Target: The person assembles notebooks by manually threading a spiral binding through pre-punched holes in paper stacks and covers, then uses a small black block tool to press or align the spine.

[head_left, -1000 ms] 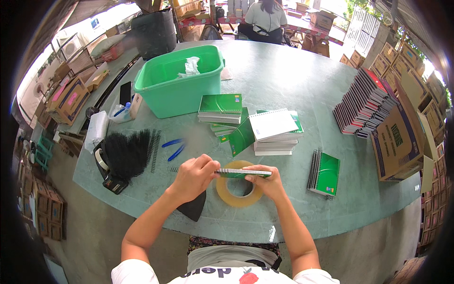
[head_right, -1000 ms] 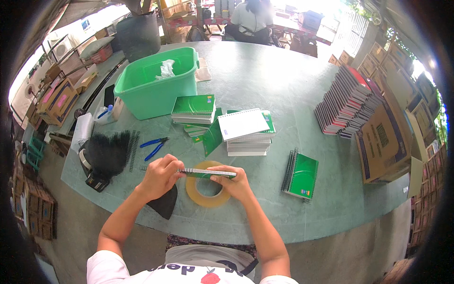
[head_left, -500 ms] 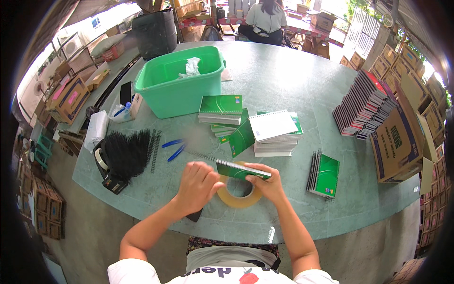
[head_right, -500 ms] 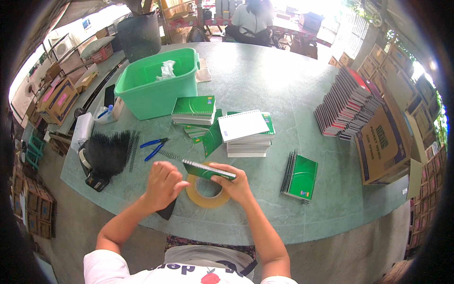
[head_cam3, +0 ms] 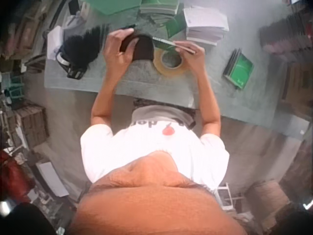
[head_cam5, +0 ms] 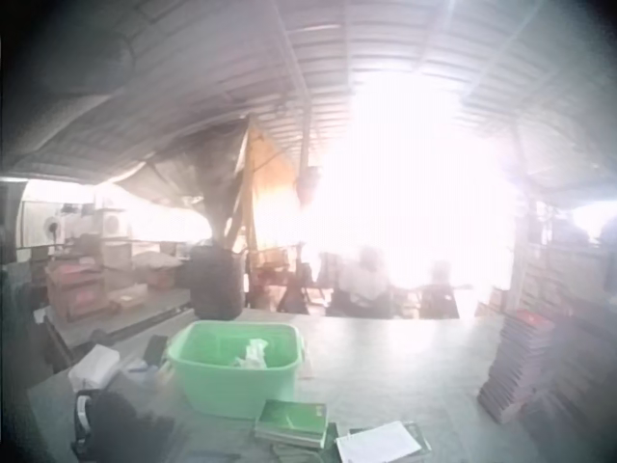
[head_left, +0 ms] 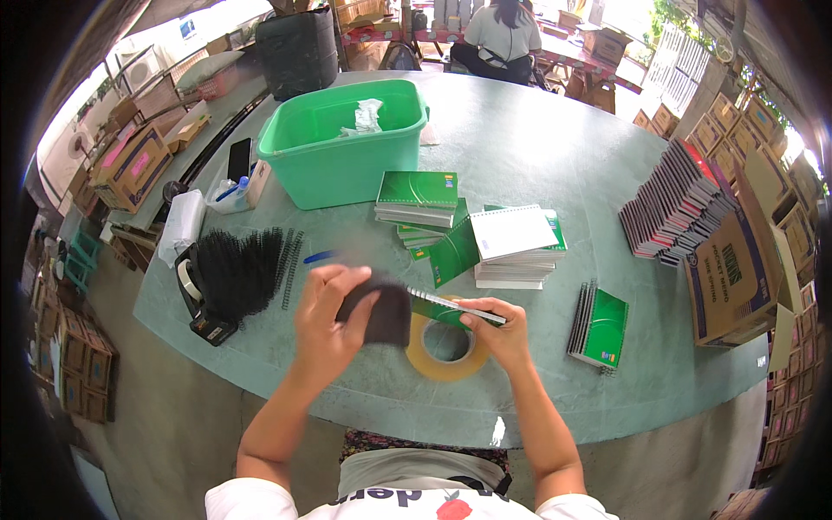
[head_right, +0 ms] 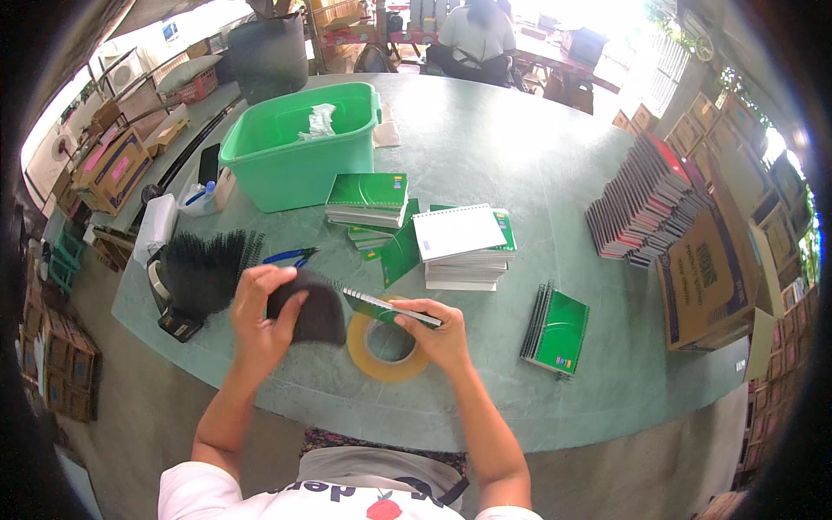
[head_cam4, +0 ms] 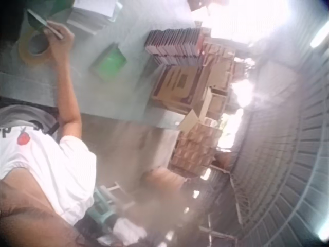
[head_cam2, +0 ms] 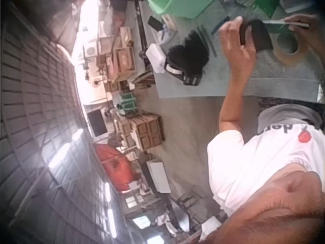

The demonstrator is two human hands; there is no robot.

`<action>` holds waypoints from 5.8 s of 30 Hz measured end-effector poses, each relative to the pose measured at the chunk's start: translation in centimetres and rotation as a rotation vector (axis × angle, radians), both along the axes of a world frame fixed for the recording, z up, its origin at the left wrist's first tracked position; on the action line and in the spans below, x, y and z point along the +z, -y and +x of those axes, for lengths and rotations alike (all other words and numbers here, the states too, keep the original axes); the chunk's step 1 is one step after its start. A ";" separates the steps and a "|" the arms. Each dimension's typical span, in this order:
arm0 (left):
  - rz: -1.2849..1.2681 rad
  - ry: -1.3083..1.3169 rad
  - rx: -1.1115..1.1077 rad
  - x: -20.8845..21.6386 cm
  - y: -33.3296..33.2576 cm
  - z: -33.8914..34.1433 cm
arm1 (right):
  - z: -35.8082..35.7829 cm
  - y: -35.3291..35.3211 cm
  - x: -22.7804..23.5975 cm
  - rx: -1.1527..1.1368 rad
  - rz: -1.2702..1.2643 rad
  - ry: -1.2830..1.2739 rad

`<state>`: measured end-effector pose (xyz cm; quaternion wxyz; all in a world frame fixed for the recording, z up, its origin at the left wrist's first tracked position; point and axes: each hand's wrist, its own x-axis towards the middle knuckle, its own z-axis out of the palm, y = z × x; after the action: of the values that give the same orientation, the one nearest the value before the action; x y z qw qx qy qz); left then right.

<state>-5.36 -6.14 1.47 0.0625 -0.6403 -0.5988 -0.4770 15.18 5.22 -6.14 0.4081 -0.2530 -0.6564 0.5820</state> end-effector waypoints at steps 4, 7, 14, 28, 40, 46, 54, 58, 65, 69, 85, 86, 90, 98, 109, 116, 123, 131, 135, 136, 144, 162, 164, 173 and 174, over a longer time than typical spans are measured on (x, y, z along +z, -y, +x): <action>-0.127 -0.041 -0.056 -1.3 -0.5 1.6 | -0.2 0.5 0.4 -0.045 -0.040 0.023; 0.007 -0.003 -0.013 0.6 -0.8 1.7 | -0.1 0.8 0.5 -0.041 -0.067 0.060; -0.002 -0.004 -0.077 0.5 -1.0 1.6 | -0.2 0.8 -0.6 -0.045 -0.007 0.016; -0.125 -0.332 -0.143 -0.5 -1.0 0.6 | -3.6 1.7 4.1 -0.105 0.806 0.677; -0.209 -0.309 -0.205 -2.9 -2.7 -0.7 | -3.5 2.8 3.2 -0.376 0.895 0.600; -0.383 -0.229 -0.176 -2.1 -2.7 -0.6 | -3.8 3.4 3.0 -0.421 0.916 0.582; -0.203 -0.243 -0.259 -2.4 -2.8 -0.7 | -4.2 3.3 2.6 -0.361 0.889 0.559; 0.135 -0.432 -0.355 -3.1 -1.0 1.0 | -4.7 3.3 3.1 -0.363 0.910 0.594; -0.343 -0.387 -0.233 -7.0 2.8 -2.7 | -5.2 3.4 3.2 -0.409 0.841 0.601; -0.442 -0.330 -0.140 -9.3 3.8 -4.1 | -5.1 3.1 3.1 -0.340 0.893 0.594; -0.565 -0.164 -0.035 -9.8 4.4 -5.0 | -5.6 3.5 3.2 -0.316 0.845 0.658; -0.551 -0.207 -0.027 -9.7 4.6 -4.9 | -5.6 3.4 3.2 -0.270 0.860 0.657; -0.370 -0.277 -0.081 -7.3 5.0 -3.2 | -5.7 3.4 2.9 -0.275 0.800 0.554; -0.321 -0.267 -0.110 -3.7 0.1 -2.6 | -4.5 3.4 3.1 -0.258 0.927 0.790; -0.271 0.134 -0.162 -3.0 -0.9 -2.2 | -4.6 2.9 3.9 -0.189 0.910 0.723; -0.290 -0.258 -0.243 -3.5 1.3 -0.3 | -4.5 2.8 4.1 -0.184 0.739 0.759; -0.552 -0.269 -0.070 -9.3 4.3 -4.4 | -4.5 2.8 4.3 -0.215 0.673 0.568; -0.623 0.100 -0.144 -2.3 5.6 -1.6 | -4.4 2.4 2.7 -0.224 0.723 0.509; -0.158 0.093 -0.028 0.4 2.2 0.9 | -3.6 2.1 4.2 -0.197 0.643 0.642; -0.367 -0.094 -0.099 -1.1 1.9 0.4 | -3.0 1.9 4.9 -0.170 0.590 0.731; -0.276 -0.158 -0.124 -1.2 -0.2 1.0 | 0.1 0.9 0.3 -0.027 -0.220 0.071; -0.212 -0.045 -0.172 -0.3 -1.1 3.9 | 0.3 1.6 -0.8 0.031 -0.187 -0.004; 0.001 -0.060 -0.056 0.9 -1.9 3.8 | 0.3 1.9 -0.9 0.043 -0.185 0.017; -0.240 -0.140 -0.174 -0.7 -1.7 4.9 | -0.2 1.9 -1.9 0.103 -0.111 0.071; -0.274 -0.170 -0.276 -1.4 -1.4 4.9 | -0.2 1.7 -1.3 0.111 -0.148 0.032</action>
<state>-0.45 -4.70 0.03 -0.0406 -0.7568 -0.5573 -0.3393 14.94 3.48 -7.40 0.3448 -0.2549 -0.6310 0.6466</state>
